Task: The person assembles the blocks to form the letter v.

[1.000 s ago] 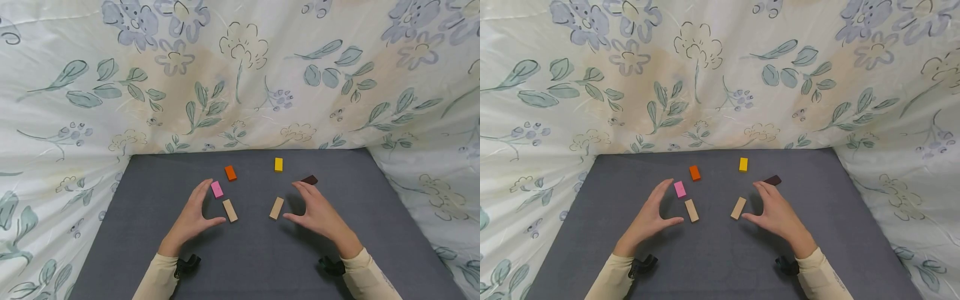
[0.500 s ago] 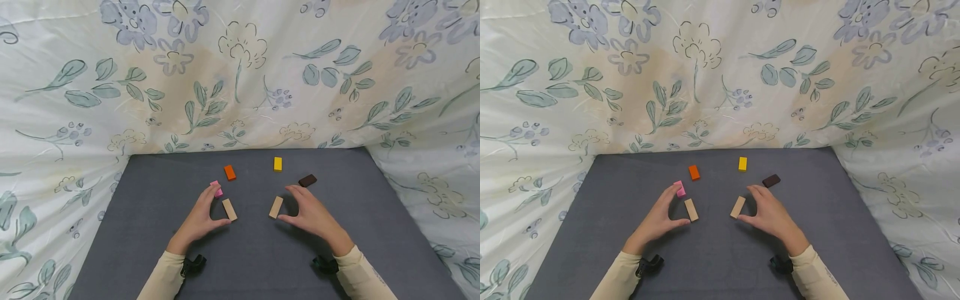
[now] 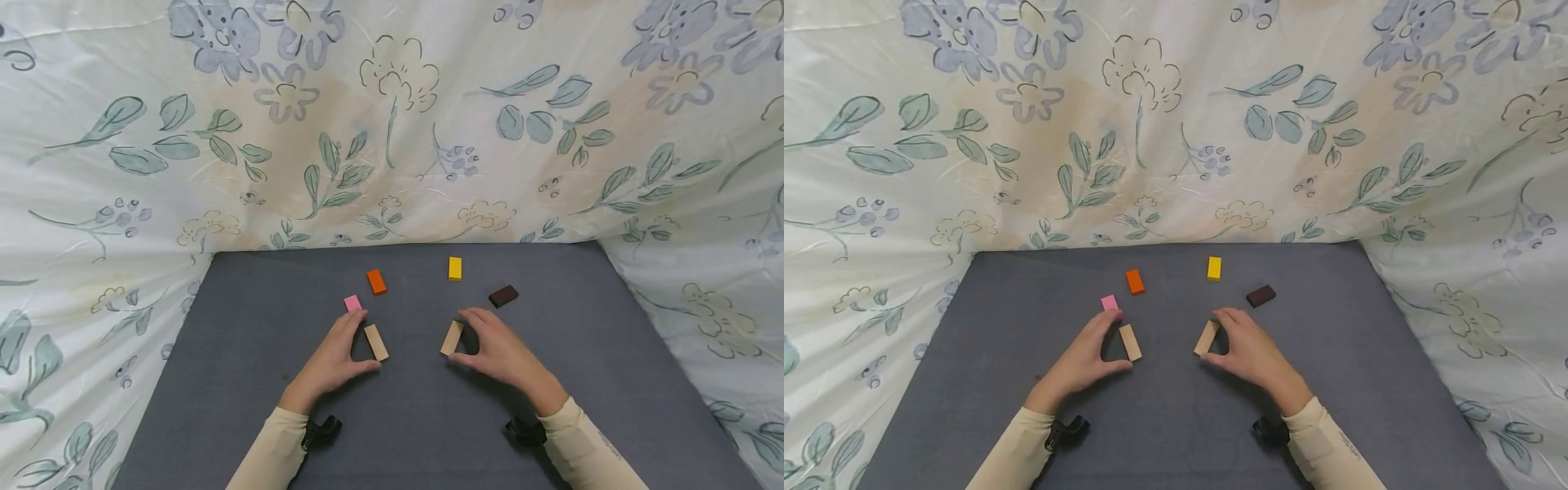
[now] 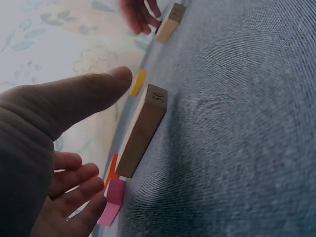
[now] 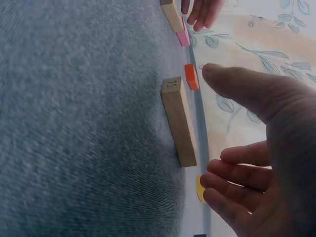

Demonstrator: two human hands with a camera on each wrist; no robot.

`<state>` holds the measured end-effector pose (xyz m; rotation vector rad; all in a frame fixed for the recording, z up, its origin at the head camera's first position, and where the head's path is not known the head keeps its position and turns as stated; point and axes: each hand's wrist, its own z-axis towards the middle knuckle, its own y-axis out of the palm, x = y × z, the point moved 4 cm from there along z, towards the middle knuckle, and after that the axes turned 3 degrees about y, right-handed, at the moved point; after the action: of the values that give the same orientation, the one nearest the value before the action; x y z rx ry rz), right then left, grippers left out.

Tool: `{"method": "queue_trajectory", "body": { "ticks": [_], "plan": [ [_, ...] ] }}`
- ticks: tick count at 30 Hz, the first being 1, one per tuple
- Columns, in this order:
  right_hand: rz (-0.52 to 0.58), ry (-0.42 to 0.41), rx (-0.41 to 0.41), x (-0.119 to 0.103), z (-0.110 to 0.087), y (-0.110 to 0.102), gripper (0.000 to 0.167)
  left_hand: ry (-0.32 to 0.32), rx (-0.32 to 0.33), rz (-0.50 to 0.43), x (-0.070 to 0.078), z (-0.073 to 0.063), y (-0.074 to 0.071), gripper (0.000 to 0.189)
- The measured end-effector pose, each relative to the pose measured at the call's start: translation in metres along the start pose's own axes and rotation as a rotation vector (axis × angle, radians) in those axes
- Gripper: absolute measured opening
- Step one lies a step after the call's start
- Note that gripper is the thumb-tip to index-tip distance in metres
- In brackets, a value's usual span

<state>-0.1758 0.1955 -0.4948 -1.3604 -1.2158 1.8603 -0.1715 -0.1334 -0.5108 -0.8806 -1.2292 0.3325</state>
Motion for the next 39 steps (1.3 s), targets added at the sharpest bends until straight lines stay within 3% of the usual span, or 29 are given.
{"method": "queue_trajectory", "body": {
  "ticks": [15,39],
  "plan": [
    [-0.011,-0.012,-0.009,0.003,0.004,0.013,0.077,0.012,-0.013,0.024,-0.002,0.003,0.009,0.097],
    [-0.048,0.007,-0.032,0.001,0.007,0.016,0.069,0.032,-0.022,0.087,-0.001,0.005,0.012,0.091]
  ]
}}
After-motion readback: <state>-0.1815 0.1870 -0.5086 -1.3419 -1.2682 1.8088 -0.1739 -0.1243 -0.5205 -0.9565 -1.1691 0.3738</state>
